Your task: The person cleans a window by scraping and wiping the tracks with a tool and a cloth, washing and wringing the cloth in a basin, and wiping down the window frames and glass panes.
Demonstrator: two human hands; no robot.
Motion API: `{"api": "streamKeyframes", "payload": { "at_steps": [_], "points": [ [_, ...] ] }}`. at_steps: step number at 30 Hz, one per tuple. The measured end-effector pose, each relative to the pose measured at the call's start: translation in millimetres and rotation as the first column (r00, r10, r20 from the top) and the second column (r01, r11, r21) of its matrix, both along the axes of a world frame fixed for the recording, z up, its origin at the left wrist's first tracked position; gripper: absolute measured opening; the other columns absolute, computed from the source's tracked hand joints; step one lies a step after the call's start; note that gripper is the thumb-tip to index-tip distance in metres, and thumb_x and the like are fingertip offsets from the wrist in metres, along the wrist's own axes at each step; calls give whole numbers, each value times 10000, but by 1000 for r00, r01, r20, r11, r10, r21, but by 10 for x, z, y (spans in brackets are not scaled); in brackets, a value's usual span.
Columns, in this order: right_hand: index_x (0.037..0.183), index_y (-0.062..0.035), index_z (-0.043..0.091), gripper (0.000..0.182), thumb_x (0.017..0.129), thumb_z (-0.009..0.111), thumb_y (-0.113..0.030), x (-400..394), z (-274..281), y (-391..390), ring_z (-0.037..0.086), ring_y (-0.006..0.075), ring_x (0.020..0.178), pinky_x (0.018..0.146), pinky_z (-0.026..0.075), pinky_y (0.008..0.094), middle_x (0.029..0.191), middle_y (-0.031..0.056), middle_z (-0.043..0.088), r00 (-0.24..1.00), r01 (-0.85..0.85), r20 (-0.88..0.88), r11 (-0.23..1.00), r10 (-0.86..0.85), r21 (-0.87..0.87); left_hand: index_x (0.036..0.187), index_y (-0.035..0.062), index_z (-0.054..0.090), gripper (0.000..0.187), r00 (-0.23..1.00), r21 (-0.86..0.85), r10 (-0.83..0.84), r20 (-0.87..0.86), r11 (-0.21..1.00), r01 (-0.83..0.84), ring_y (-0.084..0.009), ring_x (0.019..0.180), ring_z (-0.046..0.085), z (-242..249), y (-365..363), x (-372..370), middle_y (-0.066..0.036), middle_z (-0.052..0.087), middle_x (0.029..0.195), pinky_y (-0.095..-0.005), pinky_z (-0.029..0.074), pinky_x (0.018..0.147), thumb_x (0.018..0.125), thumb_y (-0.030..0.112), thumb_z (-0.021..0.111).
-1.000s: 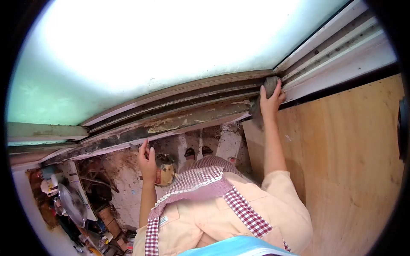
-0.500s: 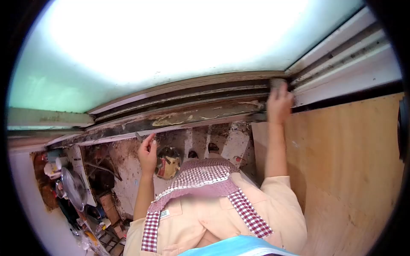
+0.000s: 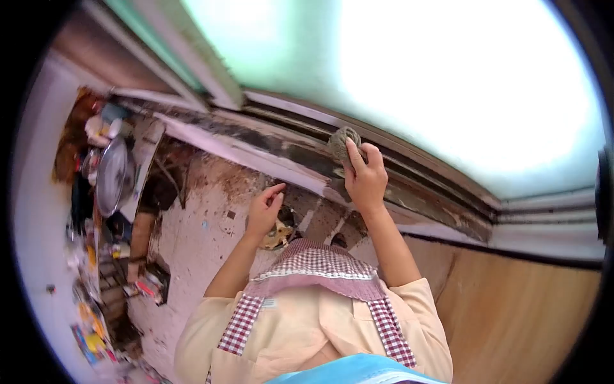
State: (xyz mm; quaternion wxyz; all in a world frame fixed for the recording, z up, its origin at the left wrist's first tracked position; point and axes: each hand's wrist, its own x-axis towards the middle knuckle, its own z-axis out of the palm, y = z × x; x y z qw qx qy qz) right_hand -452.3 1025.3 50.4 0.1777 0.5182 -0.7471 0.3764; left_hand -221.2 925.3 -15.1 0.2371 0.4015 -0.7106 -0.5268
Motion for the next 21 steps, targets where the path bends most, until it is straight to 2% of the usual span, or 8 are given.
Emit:
{"api": "streamKeyframes", "payload": {
  "at_steps": [4, 10, 13, 14, 15, 16, 19, 21],
  "points": [
    [1149, -116, 595, 383, 767, 577, -84, 355, 414, -875, 509, 227, 891, 720, 436, 348, 1040, 30, 514, 931, -142, -339, 990, 131, -9, 1114, 30, 623, 265, 991, -22, 125, 44, 992, -124, -75, 670, 511, 66, -78, 399, 5, 596, 749, -229, 430, 625, 871, 122, 569],
    [1117, -118, 600, 331, 793, 540, -145, 487, -210, -2314, 470, 205, 977, 787, 383, 349, 1142, -6, 498, 753, -187, -523, 893, 398, 410, 1071, 18, 639, 239, 941, 39, 312, 133, 947, -320, -108, 746, 592, -129, -160, 1058, -54, 654, 861, -245, 471, 674, 861, 114, 578],
    [1123, -214, 599, 379, 768, 557, -87, 193, -407, -1799, 487, 226, 1046, 865, 400, 375, 1262, -82, 486, 877, -110, -411, 937, 249, 332, 1068, 14, 641, 235, 931, 86, 357, 76, 928, -363, -104, 778, 586, -240, -275, 1323, -53, 659, 886, -242, 466, 709, 875, 126, 569],
    [1103, -236, 613, 438, 715, 593, -32, 70, -267, -1392, 494, 254, 1076, 898, 398, 401, 1288, -88, 491, 867, -35, -429, 891, 252, 453, 1070, 12, 640, 237, 932, 94, 357, 58, 928, -361, -99, 789, 579, -267, -315, 1406, -49, 661, 892, -240, 461, 723, 882, 136, 565],
    [1110, -218, 612, 507, 663, 603, 21, -43, -163, -990, 498, 268, 1063, 893, 402, 406, 1260, -59, 521, 920, -53, -351, 942, 175, 332, 1068, 11, 641, 238, 936, 101, 345, 69, 931, -351, -103, 792, 582, -235, -344, 1439, -53, 662, 895, -243, 462, 727, 882, 141, 565],
    [1111, -219, 620, 434, 725, 560, -28, -174, -121, -621, 517, 264, 1041, 873, 411, 412, 1224, -36, 545, 884, 98, -460, 928, 85, 360, 1066, 11, 641, 240, 937, 104, 340, 78, 932, -347, -107, 795, 584, -232, -396, 1461, -57, 664, 898, -246, 462, 731, 883, 146, 565],
    [1060, -158, 639, 389, 743, 564, 54, -289, -49, 1, 494, 275, 1011, 868, 417, 398, 1154, -6, 576, 897, 294, -420, 894, -136, 339, 1065, 14, 642, 244, 926, 176, 351, 139, 911, -372, -118, 807, 590, 37, -532, 1467, -65, 669, 904, -257, 464, 743, 885, 159, 564],
    [1053, -124, 645, 378, 742, 583, 82, -346, 100, -107, 483, 266, 994, 861, 427, 375, 1154, 4, 580, 899, 211, -413, 970, -143, 123, 1068, 21, 643, 245, 929, 164, 354, 106, 915, -368, -122, 809, 591, 52, -637, 1485, -67, 669, 905, -264, 465, 743, 887, 165, 562]
  ]
}}
